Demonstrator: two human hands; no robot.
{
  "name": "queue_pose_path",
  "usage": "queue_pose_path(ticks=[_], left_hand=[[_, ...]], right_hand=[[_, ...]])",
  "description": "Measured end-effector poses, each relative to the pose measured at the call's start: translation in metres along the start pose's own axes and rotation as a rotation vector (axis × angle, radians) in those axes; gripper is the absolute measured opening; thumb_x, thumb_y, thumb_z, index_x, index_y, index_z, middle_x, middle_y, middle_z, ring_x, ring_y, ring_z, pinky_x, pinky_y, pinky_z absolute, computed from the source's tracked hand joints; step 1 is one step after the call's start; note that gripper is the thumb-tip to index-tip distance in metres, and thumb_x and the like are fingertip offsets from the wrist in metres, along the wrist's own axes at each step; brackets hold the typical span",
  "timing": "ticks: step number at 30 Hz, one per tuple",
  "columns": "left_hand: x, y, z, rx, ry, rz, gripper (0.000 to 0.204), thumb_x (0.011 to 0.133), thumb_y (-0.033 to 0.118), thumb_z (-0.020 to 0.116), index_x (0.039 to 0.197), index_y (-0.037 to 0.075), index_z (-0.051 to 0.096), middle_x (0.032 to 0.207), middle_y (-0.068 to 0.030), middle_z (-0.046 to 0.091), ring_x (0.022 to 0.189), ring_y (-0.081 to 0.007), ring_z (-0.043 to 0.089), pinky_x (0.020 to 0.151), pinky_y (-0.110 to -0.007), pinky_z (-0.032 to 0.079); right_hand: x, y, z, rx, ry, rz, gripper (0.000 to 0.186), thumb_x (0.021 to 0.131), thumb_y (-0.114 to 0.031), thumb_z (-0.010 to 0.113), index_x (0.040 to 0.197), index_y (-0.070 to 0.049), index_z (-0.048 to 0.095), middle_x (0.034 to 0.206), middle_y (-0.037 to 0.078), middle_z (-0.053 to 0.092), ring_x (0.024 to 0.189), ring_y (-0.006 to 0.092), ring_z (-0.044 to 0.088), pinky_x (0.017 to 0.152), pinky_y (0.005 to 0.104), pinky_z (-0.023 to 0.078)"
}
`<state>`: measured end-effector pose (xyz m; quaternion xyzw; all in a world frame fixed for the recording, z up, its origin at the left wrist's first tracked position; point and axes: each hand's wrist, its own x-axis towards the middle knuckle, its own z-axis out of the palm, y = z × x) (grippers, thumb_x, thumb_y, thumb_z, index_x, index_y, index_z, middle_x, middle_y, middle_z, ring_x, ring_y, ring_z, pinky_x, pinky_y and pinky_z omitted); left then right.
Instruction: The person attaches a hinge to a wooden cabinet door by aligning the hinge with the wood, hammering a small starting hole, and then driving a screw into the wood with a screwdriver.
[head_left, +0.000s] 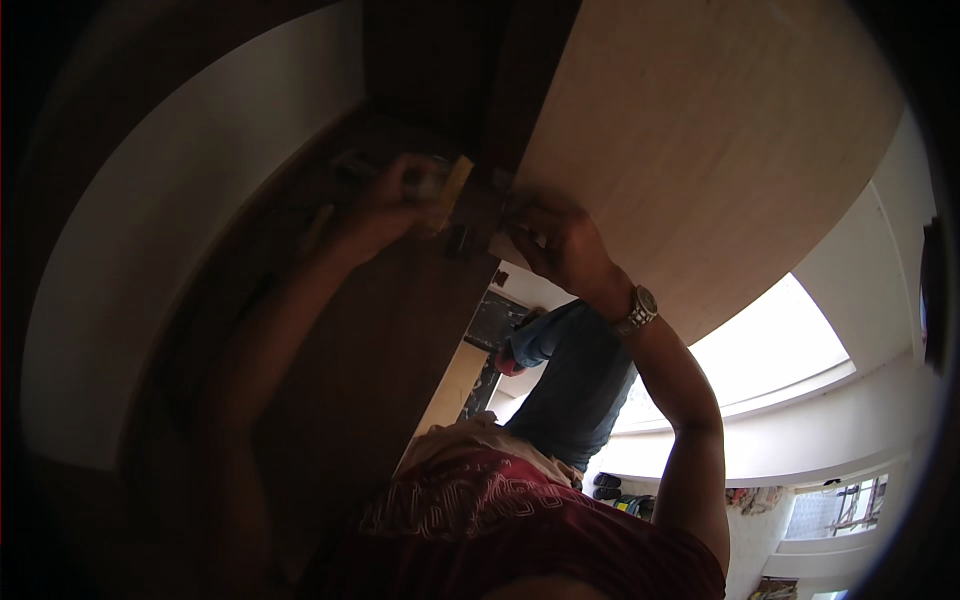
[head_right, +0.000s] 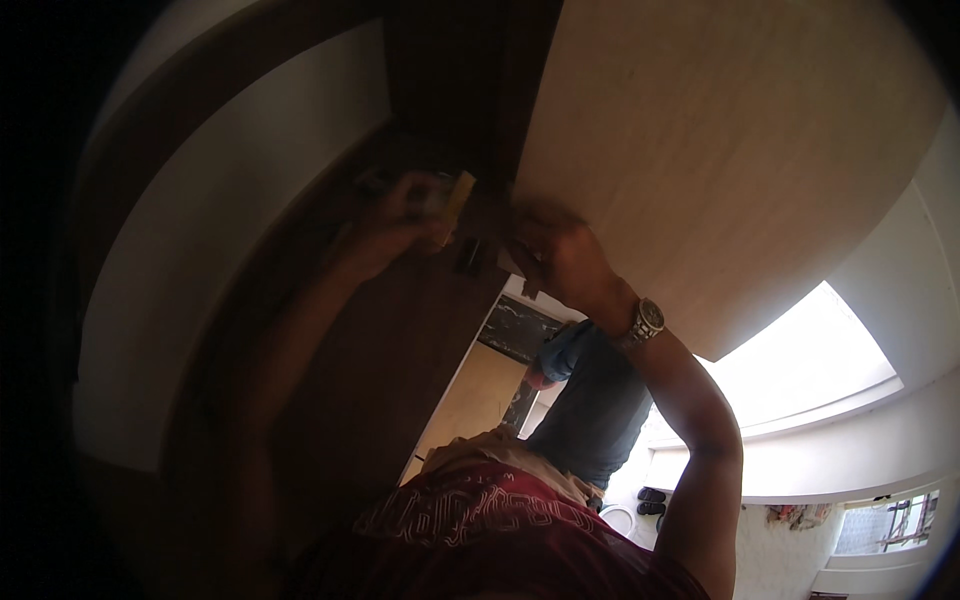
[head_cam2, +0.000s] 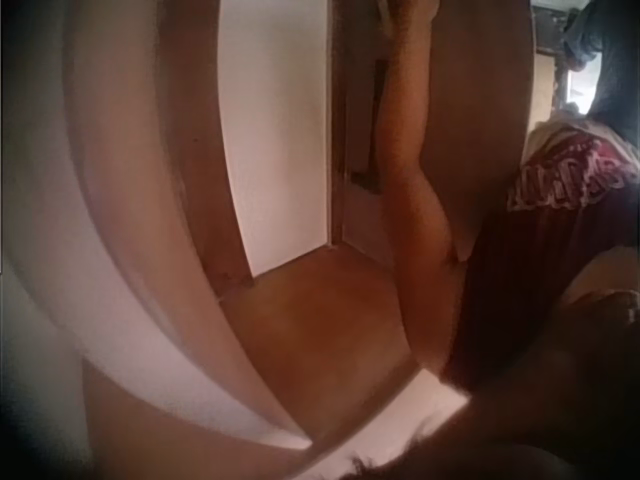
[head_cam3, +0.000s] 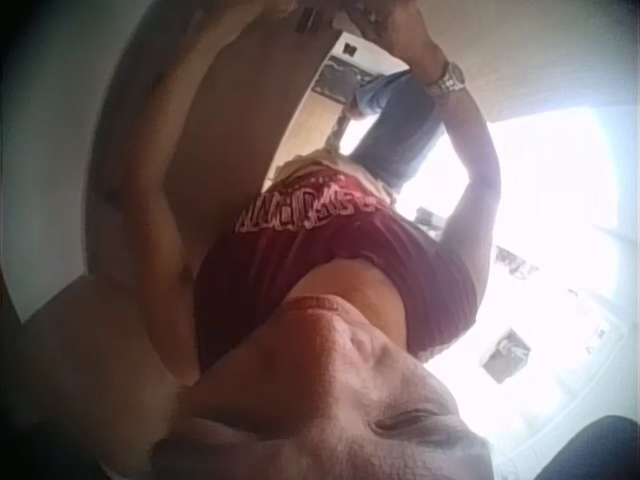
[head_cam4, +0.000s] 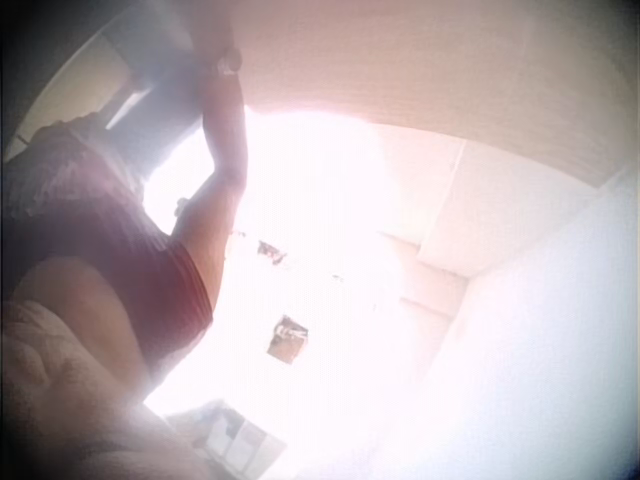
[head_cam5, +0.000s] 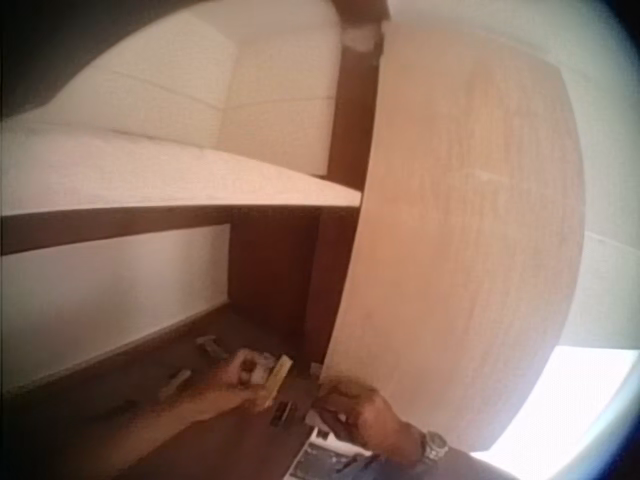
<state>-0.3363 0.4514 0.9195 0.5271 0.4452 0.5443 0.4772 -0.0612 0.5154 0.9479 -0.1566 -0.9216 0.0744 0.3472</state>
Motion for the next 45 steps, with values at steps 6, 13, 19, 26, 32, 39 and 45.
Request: queue_pose_path(ticks=[6, 13, 19, 26, 32, 39, 45], left_hand=[[0.043, -0.035, 0.009, 0.087, -0.002, 0.202, 0.047, 0.090, 0.011, 0.073, 0.132, 0.004, 0.053, 0.109, -0.0104, 0.068, 0.095, -0.0170, 0.069, 0.078, -0.031, 0.060], [0.063, -0.044, 0.049, -0.108, 0.062, 0.010, 0.042, 0.093, 0.016, 0.072, 0.130, 0.006, 0.056, 0.116, -0.0079, 0.067, 0.100, -0.0174, 0.068, 0.082, -0.034, 0.060], [0.058, -0.043, 0.048, -0.219, -0.135, -0.005, 0.039, 0.095, 0.015, 0.069, 0.131, 0.006, 0.056, 0.117, -0.0075, 0.067, 0.102, -0.0191, 0.068, 0.084, -0.036, 0.060], [0.053, -0.042, 0.044, 0.053, -0.136, 0.105, 0.030, 0.093, 0.017, 0.070, 0.119, 0.003, 0.064, 0.109, -0.0060, 0.070, 0.100, -0.0159, 0.068, 0.085, -0.032, 0.056], [0.046, -0.042, 0.047, 0.273, -0.040, 0.259, 0.040, 0.085, 0.020, 0.077, 0.118, 0.001, 0.065, 0.106, -0.0076, 0.071, 0.098, -0.0150, 0.067, 0.085, -0.032, 0.054], [0.053, -0.043, 0.053, 0.405, -0.084, 0.328, 0.039, 0.084, 0.028, 0.078, 0.110, 0.000, 0.068, 0.094, -0.0103, 0.075, 0.089, -0.0153, 0.072, 0.075, -0.032, 0.055], [0.066, -0.065, 0.038, 0.141, -0.105, 0.256, 0.031, 0.090, 0.031, 0.073, 0.100, 0.002, 0.072, 0.083, -0.0050, 0.073, 0.077, -0.0126, 0.070, 0.068, -0.030, 0.054]], right_hand=[[0.000, 0.001, 0.002, 0.039, 0.049, -0.006, 0.015, 0.082, -0.002, 0.074, 0.096, -0.008, 0.072, 0.093, 0.010, 0.067, 0.074, 0.0260, 0.067, 0.064, 0.0347, 0.054], [-0.001, 0.002, -0.001, -0.020, 0.046, -0.051, 0.018, 0.079, -0.004, 0.072, 0.097, -0.004, 0.069, 0.094, 0.015, 0.063, 0.081, 0.0354, 0.066, 0.070, 0.0424, 0.056], [0.000, 0.003, 0.003, -0.045, 0.087, -0.085, 0.015, 0.080, 0.000, 0.073, 0.094, -0.004, 0.070, 0.091, 0.013, 0.064, 0.075, 0.0318, 0.067, 0.066, 0.0390, 0.055], [0.004, -0.001, 0.007, -0.081, 0.075, -0.062, 0.014, 0.081, -0.001, 0.072, 0.095, -0.003, 0.070, 0.096, 0.015, 0.068, 0.081, 0.0323, 0.069, 0.070, 0.0387, 0.056], [0.007, -0.007, 0.005, 0.053, 0.037, 0.072, 0.014, 0.083, -0.002, 0.067, 0.096, -0.006, 0.070, 0.082, 0.015, 0.070, 0.073, 0.0335, 0.070, 0.067, 0.0403, 0.057], [0.006, -0.005, 0.002, 0.058, 0.040, 0.052, 0.016, 0.084, -0.001, 0.066, 0.099, -0.006, 0.071, 0.085, 0.015, 0.070, 0.076, 0.0344, 0.071, 0.069, 0.0409, 0.057], [0.006, 0.001, 0.011, -0.170, 0.069, -0.184, 0.023, 0.080, -0.003, 0.069, 0.103, -0.003, 0.069, 0.093, 0.017, 0.067, 0.073, 0.0364, 0.068, 0.068, 0.0417, 0.058]])
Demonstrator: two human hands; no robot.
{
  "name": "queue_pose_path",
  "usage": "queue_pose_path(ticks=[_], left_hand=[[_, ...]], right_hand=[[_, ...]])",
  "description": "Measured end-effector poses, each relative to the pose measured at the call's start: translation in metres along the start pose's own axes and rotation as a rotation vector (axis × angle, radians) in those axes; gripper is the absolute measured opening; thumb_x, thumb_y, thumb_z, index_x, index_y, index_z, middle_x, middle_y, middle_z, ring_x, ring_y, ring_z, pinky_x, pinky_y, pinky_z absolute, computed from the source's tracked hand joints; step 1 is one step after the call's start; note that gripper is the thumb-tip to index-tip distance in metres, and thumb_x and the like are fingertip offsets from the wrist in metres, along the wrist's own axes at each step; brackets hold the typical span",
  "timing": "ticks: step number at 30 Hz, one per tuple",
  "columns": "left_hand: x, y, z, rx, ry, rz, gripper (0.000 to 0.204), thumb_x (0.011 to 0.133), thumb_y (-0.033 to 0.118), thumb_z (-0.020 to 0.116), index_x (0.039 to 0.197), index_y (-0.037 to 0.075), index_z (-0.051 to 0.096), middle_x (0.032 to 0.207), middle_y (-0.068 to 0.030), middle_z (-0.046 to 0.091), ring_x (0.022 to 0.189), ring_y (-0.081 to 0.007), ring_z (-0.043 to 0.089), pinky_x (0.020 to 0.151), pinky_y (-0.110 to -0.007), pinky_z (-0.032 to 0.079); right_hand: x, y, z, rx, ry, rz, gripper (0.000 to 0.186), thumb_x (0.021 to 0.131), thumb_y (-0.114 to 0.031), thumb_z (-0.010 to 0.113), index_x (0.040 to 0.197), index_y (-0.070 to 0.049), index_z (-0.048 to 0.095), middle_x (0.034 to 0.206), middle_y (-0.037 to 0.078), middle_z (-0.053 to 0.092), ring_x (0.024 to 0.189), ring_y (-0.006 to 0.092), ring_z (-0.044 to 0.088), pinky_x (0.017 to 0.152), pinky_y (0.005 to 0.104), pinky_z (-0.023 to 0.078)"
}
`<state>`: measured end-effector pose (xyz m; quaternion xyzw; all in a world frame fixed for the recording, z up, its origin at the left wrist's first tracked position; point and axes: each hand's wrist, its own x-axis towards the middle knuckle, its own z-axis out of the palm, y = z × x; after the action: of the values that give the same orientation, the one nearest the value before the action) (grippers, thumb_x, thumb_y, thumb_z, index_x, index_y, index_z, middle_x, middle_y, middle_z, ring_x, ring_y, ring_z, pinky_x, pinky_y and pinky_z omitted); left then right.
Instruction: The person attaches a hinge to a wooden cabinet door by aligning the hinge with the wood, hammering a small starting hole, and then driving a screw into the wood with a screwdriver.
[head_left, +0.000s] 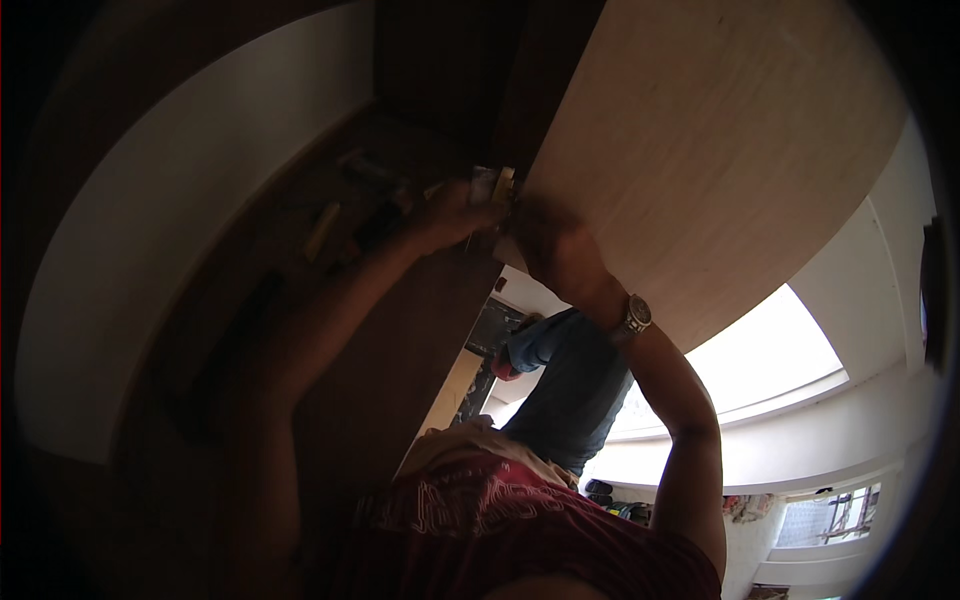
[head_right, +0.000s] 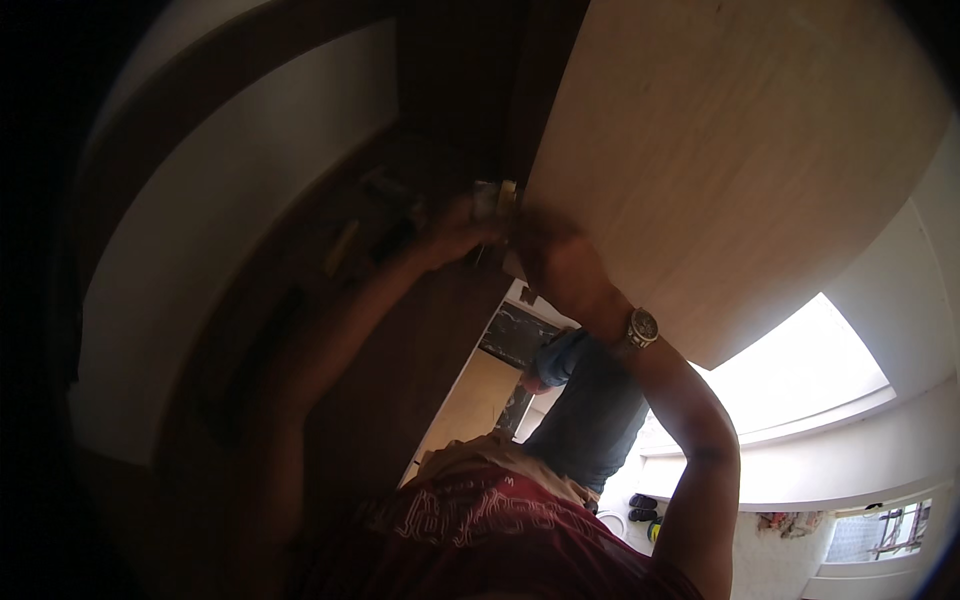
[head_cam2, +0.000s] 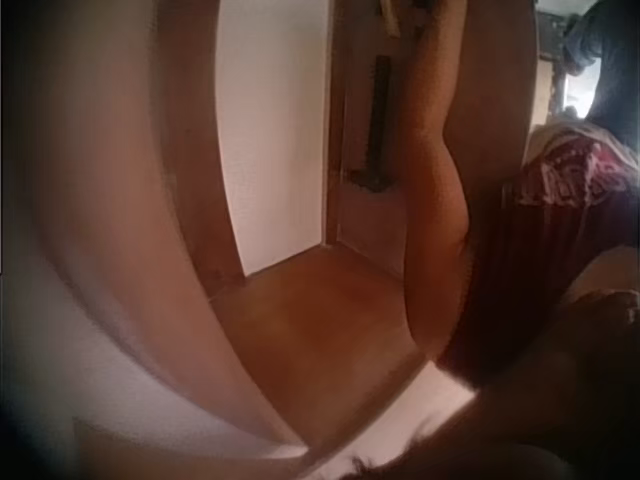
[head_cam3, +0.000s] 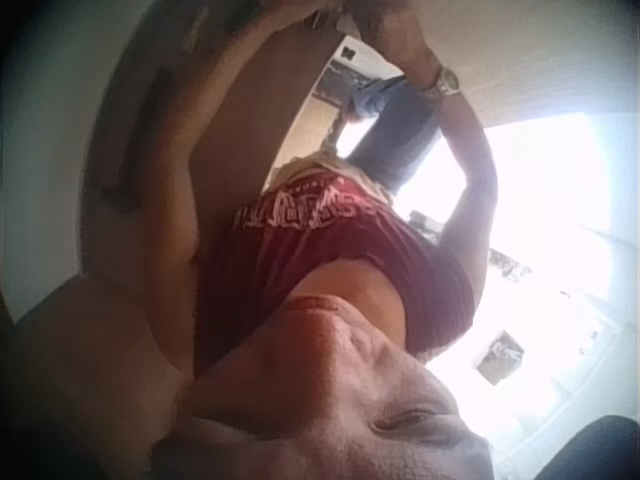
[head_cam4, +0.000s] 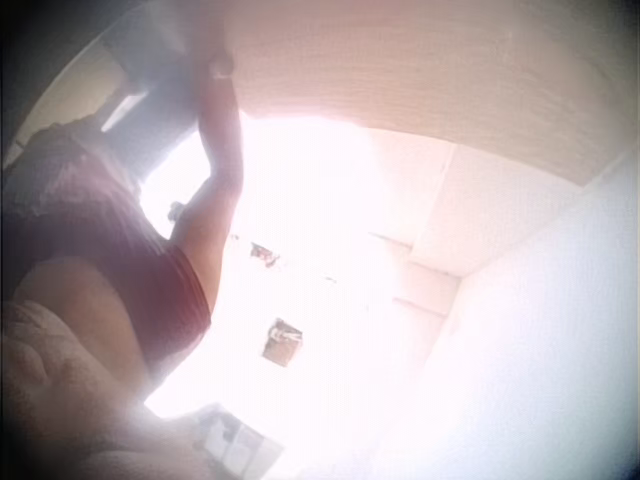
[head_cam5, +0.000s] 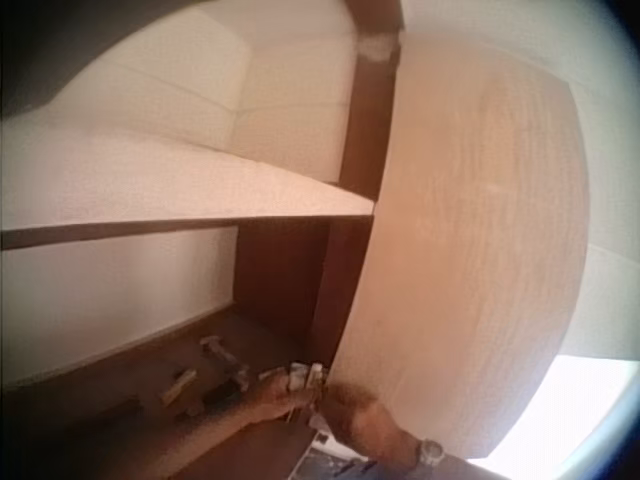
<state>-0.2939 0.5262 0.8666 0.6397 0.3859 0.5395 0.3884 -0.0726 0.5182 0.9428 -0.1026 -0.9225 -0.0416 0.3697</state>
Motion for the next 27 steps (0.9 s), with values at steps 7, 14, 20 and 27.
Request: queue_pose_path(ticks=[7, 14, 20, 27], left_hand=[[-0.004, 0.013, -0.010, 0.134, -0.023, -0.115, 0.030, 0.089, 0.031, 0.074, 0.099, 0.003, 0.072, 0.085, -0.0039, 0.073, 0.080, -0.0126, 0.069, 0.071, -0.031, 0.054], [-0.003, 0.023, -0.012, 0.274, -0.033, -0.037, 0.030, 0.088, 0.029, 0.076, 0.103, 0.003, 0.071, 0.089, -0.0035, 0.073, 0.083, -0.0095, 0.067, 0.072, -0.030, 0.054], [-0.010, 0.012, -0.009, -0.102, -0.025, -0.141, 0.030, 0.089, 0.028, 0.076, 0.105, 0.004, 0.070, 0.091, -0.0026, 0.072, 0.084, -0.0105, 0.068, 0.072, -0.029, 0.055], [-0.008, 0.029, 0.006, 0.102, 0.052, -0.333, 0.024, 0.091, 0.019, 0.072, 0.109, 0.003, 0.069, 0.098, -0.0040, 0.071, 0.088, -0.0128, 0.069, 0.076, -0.031, 0.058]], right_hand=[[-0.010, -0.007, 0.018, -0.173, -0.160, 0.125, 0.013, 0.080, -0.007, 0.067, 0.093, -0.005, 0.070, 0.088, 0.014, 0.069, 0.073, 0.0324, 0.069, 0.063, 0.0407, 0.057], [-0.006, -0.005, 0.027, -0.228, -0.297, 0.185, 0.009, 0.081, -0.008, 0.066, 0.089, -0.005, 0.069, 0.074, 0.016, 0.068, 0.065, 0.0334, 0.069, 0.059, 0.0420, 0.056], [-0.004, -0.010, 0.032, -0.202, -0.301, 0.284, 0.010, 0.081, -0.011, 0.067, 0.090, -0.006, 0.069, 0.079, 0.016, 0.069, 0.071, 0.0340, 0.070, 0.062, 0.0433, 0.057], [-0.008, -0.005, 0.035, -0.200, -0.332, 0.388, 0.017, 0.080, -0.015, 0.073, 0.094, -0.005, 0.069, 0.084, 0.017, 0.070, 0.076, 0.0352, 0.070, 0.066, 0.0444, 0.058]])
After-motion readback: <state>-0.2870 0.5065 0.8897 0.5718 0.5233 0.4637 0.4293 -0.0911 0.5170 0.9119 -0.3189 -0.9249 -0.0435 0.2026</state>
